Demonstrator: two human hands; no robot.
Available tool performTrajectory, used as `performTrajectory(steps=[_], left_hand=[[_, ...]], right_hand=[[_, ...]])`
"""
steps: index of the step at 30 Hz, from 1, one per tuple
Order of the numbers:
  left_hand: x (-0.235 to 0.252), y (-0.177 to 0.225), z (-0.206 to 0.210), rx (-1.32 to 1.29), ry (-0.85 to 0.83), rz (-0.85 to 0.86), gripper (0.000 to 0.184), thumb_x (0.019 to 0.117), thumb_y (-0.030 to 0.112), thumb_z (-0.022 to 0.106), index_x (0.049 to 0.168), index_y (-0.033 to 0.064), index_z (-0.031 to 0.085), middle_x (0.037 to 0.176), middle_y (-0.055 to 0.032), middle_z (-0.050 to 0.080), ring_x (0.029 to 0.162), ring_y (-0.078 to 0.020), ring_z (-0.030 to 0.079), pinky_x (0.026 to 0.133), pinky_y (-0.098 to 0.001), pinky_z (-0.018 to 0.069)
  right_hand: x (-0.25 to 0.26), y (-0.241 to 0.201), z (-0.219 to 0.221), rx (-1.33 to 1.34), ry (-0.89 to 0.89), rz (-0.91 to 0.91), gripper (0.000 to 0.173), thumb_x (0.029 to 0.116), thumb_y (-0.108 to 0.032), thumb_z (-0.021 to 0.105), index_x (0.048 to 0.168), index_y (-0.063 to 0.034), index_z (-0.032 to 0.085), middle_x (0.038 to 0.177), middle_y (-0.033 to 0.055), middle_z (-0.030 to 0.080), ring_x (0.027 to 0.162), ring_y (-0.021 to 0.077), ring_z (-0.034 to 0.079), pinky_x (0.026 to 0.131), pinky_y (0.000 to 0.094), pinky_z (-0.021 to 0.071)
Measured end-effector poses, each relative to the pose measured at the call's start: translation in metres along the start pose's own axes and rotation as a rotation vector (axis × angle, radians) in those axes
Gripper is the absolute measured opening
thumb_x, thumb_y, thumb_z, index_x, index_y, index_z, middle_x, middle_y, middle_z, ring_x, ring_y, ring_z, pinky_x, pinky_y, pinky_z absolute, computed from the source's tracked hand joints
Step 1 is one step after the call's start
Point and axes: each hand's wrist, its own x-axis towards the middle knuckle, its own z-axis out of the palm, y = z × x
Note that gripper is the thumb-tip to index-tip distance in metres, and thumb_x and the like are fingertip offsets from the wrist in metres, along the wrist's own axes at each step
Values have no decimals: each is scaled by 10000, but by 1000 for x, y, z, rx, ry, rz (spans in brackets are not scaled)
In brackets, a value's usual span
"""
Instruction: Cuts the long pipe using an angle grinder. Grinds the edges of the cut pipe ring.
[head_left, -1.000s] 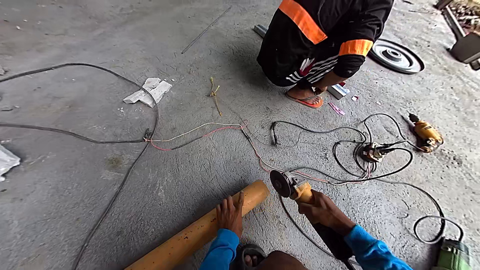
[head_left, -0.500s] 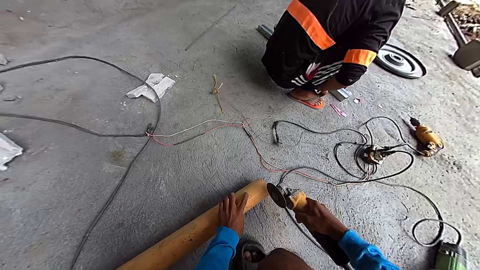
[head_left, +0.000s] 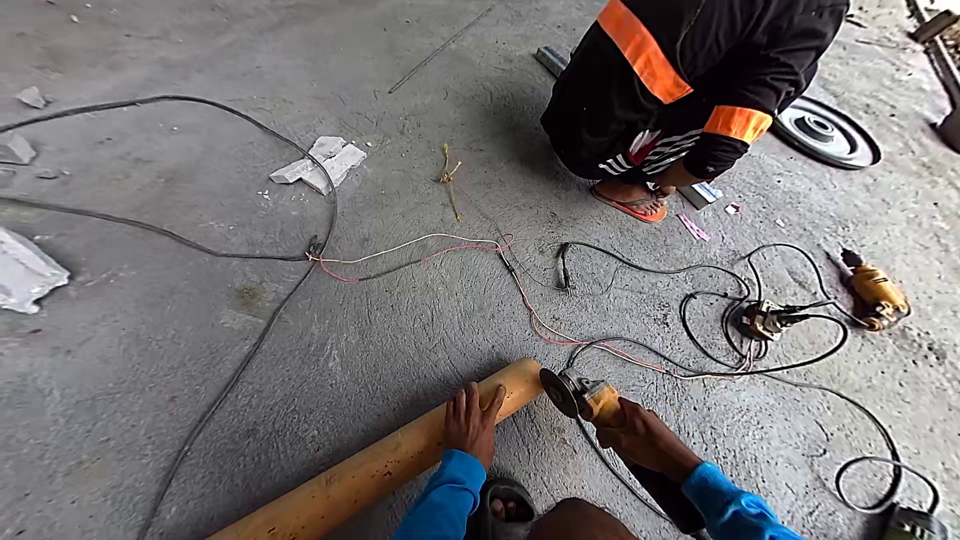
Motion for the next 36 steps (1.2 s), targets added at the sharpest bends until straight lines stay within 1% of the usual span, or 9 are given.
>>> performTrajectory(steps=[5, 9, 17, 21, 26, 30, 34, 36], left_hand=[[-1, 0, 2, 15, 32, 0, 775, 853, 243, 719, 1548, 428, 428, 1529, -212, 479, 1313, -417, 532, 1070, -565, 414], [-2, 1, 7, 26, 76, 0, 758, 846, 240, 727, 1529, 431, 458, 1514, -211, 498, 1301, -413, 546, 1068, -561, 420], [-2, 1, 9, 40, 109, 3, 761, 834, 228, 732, 1519, 437, 473, 1500, -207, 515, 1284, -413, 558, 1062, -556, 426], [-2, 1, 14, 54, 191, 8, 762, 796, 228, 765, 1485, 441, 520, 1453, -207, 560, 1236, -402, 594, 1022, -542, 464], [-4, 2, 18, 50, 221, 12, 767, 777, 213, 779, 1470, 438, 540, 1442, -207, 569, 1223, -410, 600, 1009, -551, 470], [-4, 1, 22, 22, 238, 21, 741, 794, 204, 769, 1469, 417, 550, 1443, -227, 565, 1227, -430, 597, 1023, -566, 466], [-5, 1, 23, 40, 251, 18, 736, 798, 218, 765, 1467, 433, 546, 1441, -219, 567, 1226, -416, 600, 1008, -558, 475], [-6, 2, 25, 48, 288, 18, 732, 784, 208, 777, 1449, 434, 567, 1423, -220, 581, 1211, -412, 613, 1005, -554, 485]], right_hand=[[4, -1, 0, -17, 4, -5, 672, 729, -580, 783, 1154, -80, 637, 1024, 140, 712, 994, 329, 702, 854, 581, 557], [5, -1, 0, -14, -5, 1, 691, 721, -593, 782, 1159, -80, 635, 1025, 140, 710, 1002, 330, 701, 862, 584, 557], [9, -7, 0, -18, -3, -14, 679, 731, -594, 773, 1150, -78, 635, 1018, 134, 712, 993, 325, 703, 860, 578, 558], [13, -9, 0, -30, 2, -16, 680, 736, -605, 768, 1150, -81, 639, 1012, 135, 715, 989, 326, 705, 859, 576, 558], [15, -13, -3, -31, -3, -21, 680, 733, -594, 769, 1158, -80, 636, 1029, 137, 713, 1003, 329, 702, 868, 581, 557], [16, -19, -6, -42, 0, -25, 688, 738, -594, 768, 1155, -63, 637, 1037, 145, 710, 1020, 334, 695, 880, 587, 549], [19, -22, -6, -50, 3, -21, 691, 733, -599, 770, 1159, -71, 639, 1046, 149, 708, 1030, 337, 693, 880, 584, 550], [21, -23, -7, -53, -3, -25, 686, 733, -597, 771, 1151, -69, 641, 1045, 150, 708, 1026, 338, 695, 878, 586, 551]])
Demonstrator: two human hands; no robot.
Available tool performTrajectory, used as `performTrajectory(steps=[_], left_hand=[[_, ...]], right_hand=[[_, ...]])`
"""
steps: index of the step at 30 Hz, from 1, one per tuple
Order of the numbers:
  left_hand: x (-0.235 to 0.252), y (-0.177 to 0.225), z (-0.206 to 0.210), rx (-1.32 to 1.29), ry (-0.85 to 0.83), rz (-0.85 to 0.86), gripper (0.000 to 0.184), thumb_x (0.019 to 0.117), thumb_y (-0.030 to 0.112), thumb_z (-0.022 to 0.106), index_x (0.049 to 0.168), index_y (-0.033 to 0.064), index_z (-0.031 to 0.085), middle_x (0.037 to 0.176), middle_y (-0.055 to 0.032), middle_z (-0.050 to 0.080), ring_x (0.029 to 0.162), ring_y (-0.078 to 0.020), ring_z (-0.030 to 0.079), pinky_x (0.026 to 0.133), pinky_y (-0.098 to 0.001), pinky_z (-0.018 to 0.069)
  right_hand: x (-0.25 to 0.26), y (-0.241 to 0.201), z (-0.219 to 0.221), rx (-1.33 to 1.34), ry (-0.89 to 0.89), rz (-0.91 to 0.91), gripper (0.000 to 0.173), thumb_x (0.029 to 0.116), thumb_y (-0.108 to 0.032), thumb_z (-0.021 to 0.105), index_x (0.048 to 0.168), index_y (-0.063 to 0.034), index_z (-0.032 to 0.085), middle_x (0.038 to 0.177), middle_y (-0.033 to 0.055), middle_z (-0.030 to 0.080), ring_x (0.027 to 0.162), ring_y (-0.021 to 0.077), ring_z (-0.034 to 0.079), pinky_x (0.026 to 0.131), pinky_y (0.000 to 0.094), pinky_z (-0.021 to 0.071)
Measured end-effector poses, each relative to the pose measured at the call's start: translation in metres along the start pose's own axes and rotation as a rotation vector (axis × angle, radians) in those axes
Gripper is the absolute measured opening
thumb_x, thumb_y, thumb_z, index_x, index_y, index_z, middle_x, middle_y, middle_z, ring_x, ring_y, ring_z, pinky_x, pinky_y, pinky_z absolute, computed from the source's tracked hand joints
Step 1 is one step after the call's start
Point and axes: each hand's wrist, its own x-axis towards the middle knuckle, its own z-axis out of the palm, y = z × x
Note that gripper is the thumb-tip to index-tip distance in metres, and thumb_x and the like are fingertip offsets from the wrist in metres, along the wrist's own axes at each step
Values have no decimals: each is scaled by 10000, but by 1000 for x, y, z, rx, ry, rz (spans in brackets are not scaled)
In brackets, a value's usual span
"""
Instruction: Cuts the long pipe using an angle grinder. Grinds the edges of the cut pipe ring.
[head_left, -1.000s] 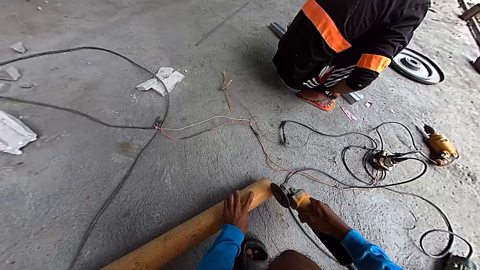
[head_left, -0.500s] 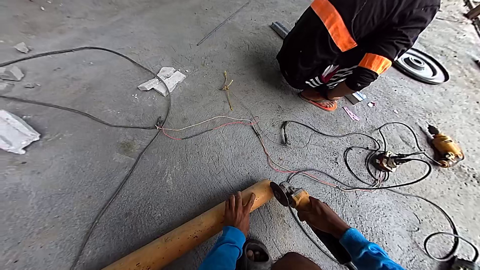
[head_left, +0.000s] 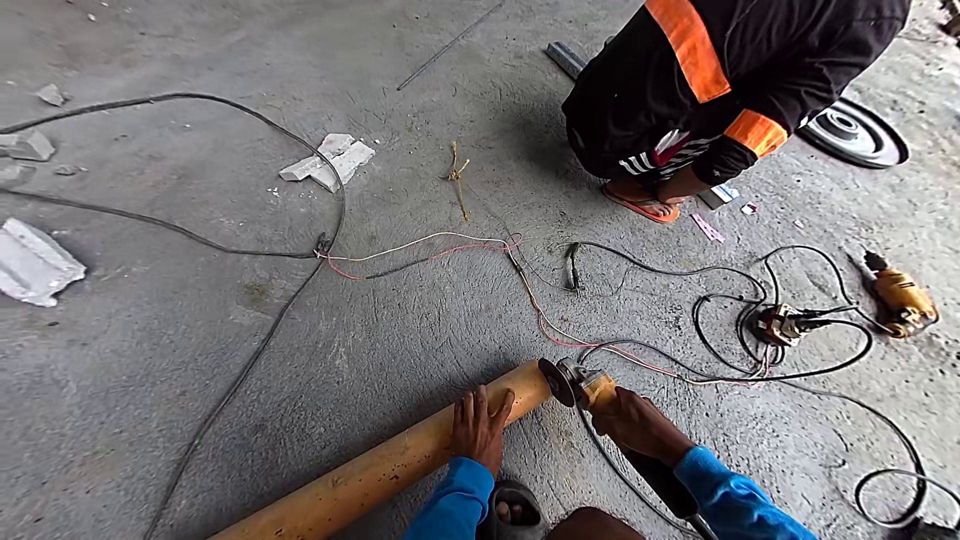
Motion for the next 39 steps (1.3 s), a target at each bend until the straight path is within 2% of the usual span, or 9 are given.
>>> performTrajectory(steps=[8, 23, 26, 28, 30, 31, 33, 34, 39], left_hand=[[-5, 2, 10, 44, 172, 12, 725, 721, 165, 821, 1367, 442, 641, 1338, -198, 642, 1127, -390, 660, 954, -528, 525], [-13, 12, 13, 58, 198, 9, 765, 684, 73, 840, 1319, 465, 669, 1324, -238, 647, 1109, -422, 676, 931, -538, 542], [-10, 9, 0, -5, 52, 37, 683, 775, 143, 799, 1357, 464, 639, 1329, -238, 637, 1116, -428, 655, 919, -569, 507], [-1, 0, -17, -136, -171, 40, 672, 817, 400, 739, 1462, 410, 553, 1399, -235, 575, 1215, -426, 584, 993, -605, 443], [9, -6, -30, -204, -357, -38, 986, 681, 595, 759, 1573, 377, 398, 1462, -214, 515, 1273, -404, 536, 1033, -593, 420], [12, -8, -34, -212, -491, -79, 1122, 647, 614, 787, 1620, 355, 292, 1534, -215, 441, 1320, -408, 505, 1055, -591, 421], [14, -7, -38, -216, -696, -91, 1182, 674, 534, 847, 1646, 293, 219, 1548, -231, 428, 1298, -435, 536, 1013, -611, 472], [14, -3, -41, -205, -742, -81, 1169, 706, 464, 849, 1652, 316, 179, 1518, -230, 466, 1279, -439, 552, 996, -620, 476], [20, 9, -45, -129, -550, -155, 1056, 785, 260, 789, 1635, 423, 184, 1538, -264, 433, 1332, -462, 503, 1083, -611, 399]], right_hand=[[2, -6, -4, -20, -18, -1, 657, 751, -585, 769, 1126, -60, 642, 1025, 149, 709, 1009, 330, 697, 875, 572, 549], [2, -23, -13, -48, -51, 49, 675, 758, -569, 775, 1159, -41, 648, 1091, 179, 704, 1069, 362, 681, 910, 601, 535], [2, -22, -14, -40, -56, 40, 670, 753, -562, 781, 1157, -42, 657, 1100, 180, 704, 1082, 363, 677, 917, 606, 532], [-2, -17, -17, 30, -36, -2, 639, 765, -541, 786, 1147, -43, 663, 1078, 168, 710, 1056, 345, 687, 918, 590, 537], [-9, -8, -20, 170, 31, -93, 566, 762, -509, 776, 1106, -71, 673, 979, 106, 726, 943, 272, 712, 872, 535, 561], [-14, -5, -23, 240, 57, -124, 536, 758, -492, 771, 1097, -87, 677, 944, 72, 731, 897, 232, 719, 851, 508, 575], [-29, -2, -28, 331, 78, -145, 491, 768, -440, 780, 1096, -89, 675, 906, 42, 733, 846, 190, 718, 828, 471, 581], [-36, 2, -31, 334, 83, -138, 485, 774, -433, 780, 1097, -90, 668, 900, 39, 728, 840, 185, 714, 822, 466, 577], [-50, 26, -24, 257, 109, -81, 565, 743, -491, 779, 1115, -84, 652, 928, 72, 720, 866, 233, 716, 814, 508, 578]])
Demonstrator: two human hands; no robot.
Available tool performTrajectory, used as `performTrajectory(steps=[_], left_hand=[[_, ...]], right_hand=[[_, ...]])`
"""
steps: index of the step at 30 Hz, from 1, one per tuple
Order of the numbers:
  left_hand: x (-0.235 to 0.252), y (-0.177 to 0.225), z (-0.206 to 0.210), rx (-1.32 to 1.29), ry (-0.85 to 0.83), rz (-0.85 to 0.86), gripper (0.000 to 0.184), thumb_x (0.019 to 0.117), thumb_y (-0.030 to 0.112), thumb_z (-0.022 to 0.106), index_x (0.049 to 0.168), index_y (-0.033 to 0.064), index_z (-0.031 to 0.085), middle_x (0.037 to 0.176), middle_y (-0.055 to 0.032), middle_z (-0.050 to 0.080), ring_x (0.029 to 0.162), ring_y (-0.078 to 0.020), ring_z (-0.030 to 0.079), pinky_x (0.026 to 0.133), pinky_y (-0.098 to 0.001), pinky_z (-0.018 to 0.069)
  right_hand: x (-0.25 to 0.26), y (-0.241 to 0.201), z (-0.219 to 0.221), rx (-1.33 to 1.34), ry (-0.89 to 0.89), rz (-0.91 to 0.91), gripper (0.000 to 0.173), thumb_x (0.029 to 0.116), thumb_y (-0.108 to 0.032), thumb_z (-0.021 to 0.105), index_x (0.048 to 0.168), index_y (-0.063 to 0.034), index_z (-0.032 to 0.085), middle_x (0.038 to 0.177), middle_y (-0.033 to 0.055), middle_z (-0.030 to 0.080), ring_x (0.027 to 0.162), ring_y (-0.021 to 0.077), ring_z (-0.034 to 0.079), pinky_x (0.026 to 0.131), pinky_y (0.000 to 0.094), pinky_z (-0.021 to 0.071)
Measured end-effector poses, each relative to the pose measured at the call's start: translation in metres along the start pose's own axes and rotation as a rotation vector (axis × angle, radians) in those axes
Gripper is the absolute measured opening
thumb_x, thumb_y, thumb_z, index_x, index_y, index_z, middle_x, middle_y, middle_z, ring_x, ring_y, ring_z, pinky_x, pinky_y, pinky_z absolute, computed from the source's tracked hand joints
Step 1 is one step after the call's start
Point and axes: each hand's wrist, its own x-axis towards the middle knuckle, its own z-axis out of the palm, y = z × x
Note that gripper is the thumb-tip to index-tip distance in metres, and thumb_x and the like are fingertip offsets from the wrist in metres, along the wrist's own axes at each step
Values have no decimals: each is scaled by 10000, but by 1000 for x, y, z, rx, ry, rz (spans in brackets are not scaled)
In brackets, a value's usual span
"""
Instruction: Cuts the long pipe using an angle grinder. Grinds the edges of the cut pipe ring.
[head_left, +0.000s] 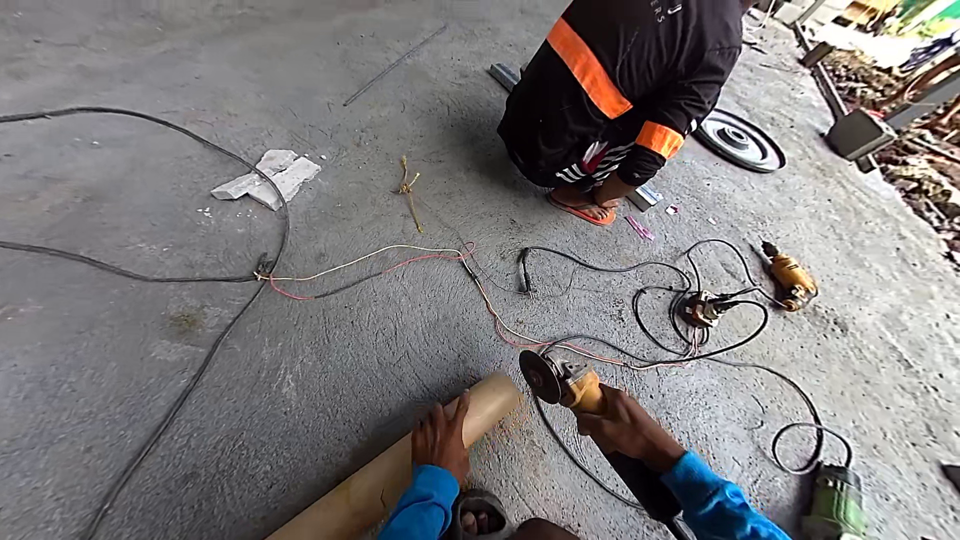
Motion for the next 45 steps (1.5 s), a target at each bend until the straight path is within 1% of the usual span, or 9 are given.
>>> performTrajectory(steps=[2, 6, 11, 16, 20, 23, 27, 41, 45], left_hand=[[7, -6, 1, 41, 41, -15, 1048, 796, 224, 781, 1631, 438, 186, 1557, -250, 424, 1364, -446, 483, 1115, -603, 368], [16, -14, 6, 103, 88, -15, 1047, 789, 158, 773, 1625, 445, 212, 1527, -237, 465, 1350, -434, 497, 1121, -596, 351], [15, -15, 1, 118, 44, -21, 1022, 820, 204, 756, 1628, 454, 182, 1537, -226, 454, 1358, -420, 492, 1122, -584, 357], [16, -17, 1, 104, 43, -22, 997, 837, 229, 745, 1626, 460, 181, 1553, -213, 448, 1374, -419, 482, 1144, -590, 332], [19, -17, -2, 118, 11, -28, 1027, 827, 245, 753, 1628, 467, 151, 1551, -209, 447, 1370, -414, 482, 1141, -578, 339], [19, -17, -2, 123, 19, -28, 1034, 816, 233, 758, 1626, 472, 160, 1538, -207, 464, 1355, -409, 498, 1127, -572, 356], [19, -17, -2, 124, 10, -29, 1036, 823, 225, 755, 1626, 474, 150, 1551, -207, 449, 1365, -414, 487, 1131, -576, 350], [19, -15, -2, 125, 4, -37, 1027, 832, 198, 742, 1624, 480, 152, 1572, -205, 427, 1386, -408, 473, 1137, -567, 349], [18, -15, -2, 108, 9, -33, 1014, 833, 189, 740, 1625, 467, 172, 1568, -208, 432, 1386, -422, 470, 1144, -580, 343]], right_hand=[[-4, 12, 10, -23, -8, 31, 601, 728, -509, 785, 1136, -89, 650, 941, 83, 720, 882, 252, 717, 817, 526, 577], [-1, 26, 29, -71, -40, 85, 655, 711, -554, 784, 1158, -97, 641, 973, 108, 720, 928, 289, 715, 834, 557, 570], [3, 28, 48, -111, -66, 108, 688, 716, -582, 773, 1180, -93, 635, 1002, 125, 721, 963, 312, 712, 846, 576, 564], [7, 21, 50, -129, -57, 121, 679, 711, -583, 766, 1167, -96, 634, 999, 123, 715, 969, 312, 708, 835, 565, 562], [9, 19, 49, -135, -75, 113, 675, 715, -589, 759, 1161, -99, 632, 995, 120, 712, 961, 306, 706, 827, 566, 562], [8, 17, 51, -140, -68, 117, 666, 716, -584, 760, 1156, -99, 640, 999, 121, 716, 970, 308, 707, 837, 569, 559], [11, 17, 53, -153, -83, 124, 683, 724, -590, 758, 1179, -98, 629, 1025, 126, 717, 994, 314, 705, 851, 572, 557], [17, 9, 53, -154, -68, 120, 696, 708, -597, 762, 1173, -96, 630, 1016, 125, 714, 984, 313, 706, 843, 570, 561], [16, 7, 52, -173, -79, 134, 707, 725, -598, 761, 1193, -85, 627, 1043, 142, 712, 1010, 327, 700, 865, 580, 553]])
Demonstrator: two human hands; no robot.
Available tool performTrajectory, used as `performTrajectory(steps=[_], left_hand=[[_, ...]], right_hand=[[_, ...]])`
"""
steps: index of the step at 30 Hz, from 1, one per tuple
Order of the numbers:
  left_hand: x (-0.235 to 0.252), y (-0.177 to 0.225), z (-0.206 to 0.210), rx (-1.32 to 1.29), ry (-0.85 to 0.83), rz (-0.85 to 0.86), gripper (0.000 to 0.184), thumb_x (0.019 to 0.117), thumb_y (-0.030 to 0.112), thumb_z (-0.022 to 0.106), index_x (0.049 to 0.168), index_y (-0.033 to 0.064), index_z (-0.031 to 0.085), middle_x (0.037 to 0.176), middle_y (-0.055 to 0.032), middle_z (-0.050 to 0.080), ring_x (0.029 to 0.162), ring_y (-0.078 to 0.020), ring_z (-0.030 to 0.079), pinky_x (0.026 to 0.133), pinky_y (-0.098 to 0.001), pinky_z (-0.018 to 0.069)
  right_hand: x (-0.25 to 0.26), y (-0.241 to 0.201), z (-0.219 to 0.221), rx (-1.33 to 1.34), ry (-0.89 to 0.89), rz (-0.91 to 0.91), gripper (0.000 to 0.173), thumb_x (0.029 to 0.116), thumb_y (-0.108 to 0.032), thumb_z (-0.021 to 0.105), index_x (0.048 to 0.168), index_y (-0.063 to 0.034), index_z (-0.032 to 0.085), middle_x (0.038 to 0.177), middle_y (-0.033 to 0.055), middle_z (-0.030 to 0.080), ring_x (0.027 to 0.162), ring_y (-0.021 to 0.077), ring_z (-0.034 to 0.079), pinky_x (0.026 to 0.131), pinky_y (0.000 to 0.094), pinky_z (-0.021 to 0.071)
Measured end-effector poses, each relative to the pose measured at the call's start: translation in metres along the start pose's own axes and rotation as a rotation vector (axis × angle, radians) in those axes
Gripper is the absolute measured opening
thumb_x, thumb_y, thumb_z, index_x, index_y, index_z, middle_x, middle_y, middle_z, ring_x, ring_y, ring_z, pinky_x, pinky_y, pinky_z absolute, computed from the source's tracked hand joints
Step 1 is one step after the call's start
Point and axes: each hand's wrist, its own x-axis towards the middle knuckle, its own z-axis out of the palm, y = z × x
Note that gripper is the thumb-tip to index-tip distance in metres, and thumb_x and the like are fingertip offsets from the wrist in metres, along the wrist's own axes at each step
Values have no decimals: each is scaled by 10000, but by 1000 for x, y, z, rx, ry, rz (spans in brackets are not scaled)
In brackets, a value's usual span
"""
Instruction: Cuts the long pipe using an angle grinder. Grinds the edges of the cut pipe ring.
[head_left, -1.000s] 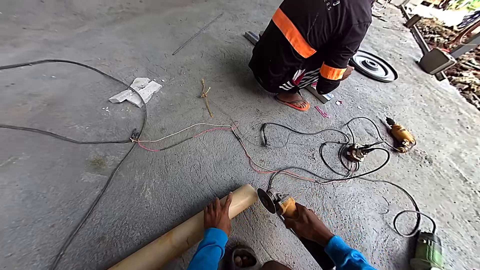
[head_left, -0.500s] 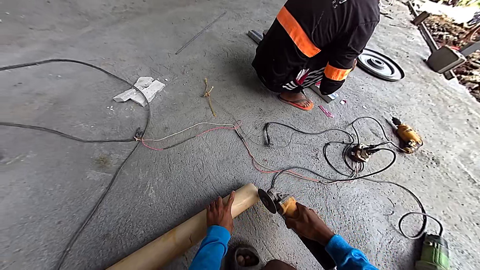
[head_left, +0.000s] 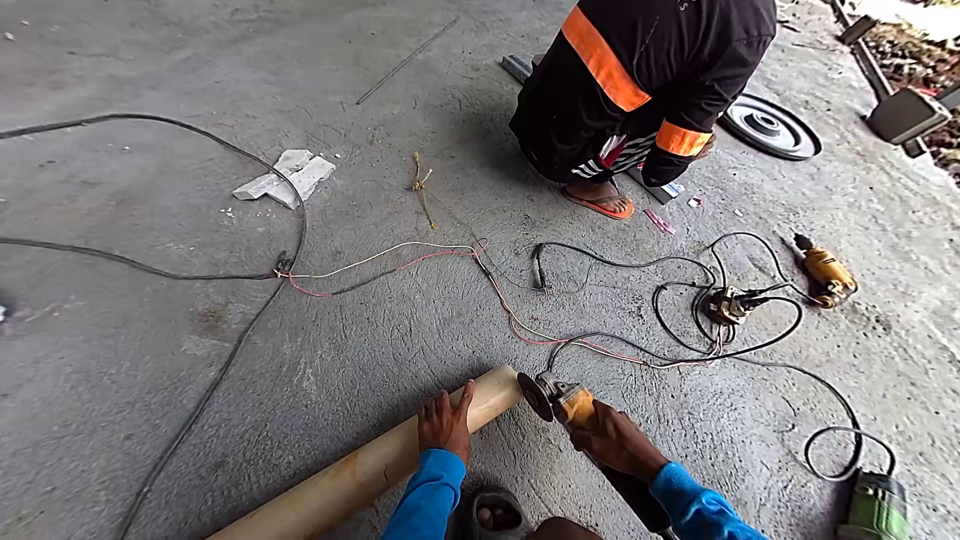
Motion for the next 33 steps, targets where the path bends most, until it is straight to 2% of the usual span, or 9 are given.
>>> performTrajectory(steps=[14, 24, 30, 33], left_hand=[[-5, 3, 17, 27, 120, -1, 973, 839, 154, 736, 1613, 468, 237, 1562, -230, 438, 1368, -443, 491, 1142, -592, 342], [-6, 6, 28, 42, 188, -6, 950, 850, 132, 728, 1609, 462, 262, 1557, -246, 445, 1374, -458, 489, 1154, -597, 327], [-11, 7, 30, 8, 185, 3, 961, 849, 104, 726, 1616, 442, 256, 1574, -276, 404, 1405, -494, 442, 1168, -616, 303], [-13, 8, 34, 24, 236, -1, 933, 853, 104, 723, 1607, 441, 291, 1558, -281, 427, 1385, -496, 468, 1160, -615, 320]], right_hand=[[8, -6, -5, -4, -7, -31, 674, 731, -591, 757, 1155, -83, 631, 1007, 129, 710, 982, 315, 704, 845, 566, 560], [13, -10, -4, -32, -27, -12, 695, 743, -598, 759, 1182, -75, 626, 1048, 144, 712, 1023, 327, 700, 879, 567, 557], [12, -12, -5, -38, -31, 3, 706, 745, -598, 759, 1198, -71, 631, 1079, 158, 708, 1049, 345, 691, 891, 584, 550], [14, -12, -4, -48, -27, 4, 708, 739, -610, 751, 1185, -73, 631, 1064, 152, 709, 1037, 339, 694, 879, 581, 552]])
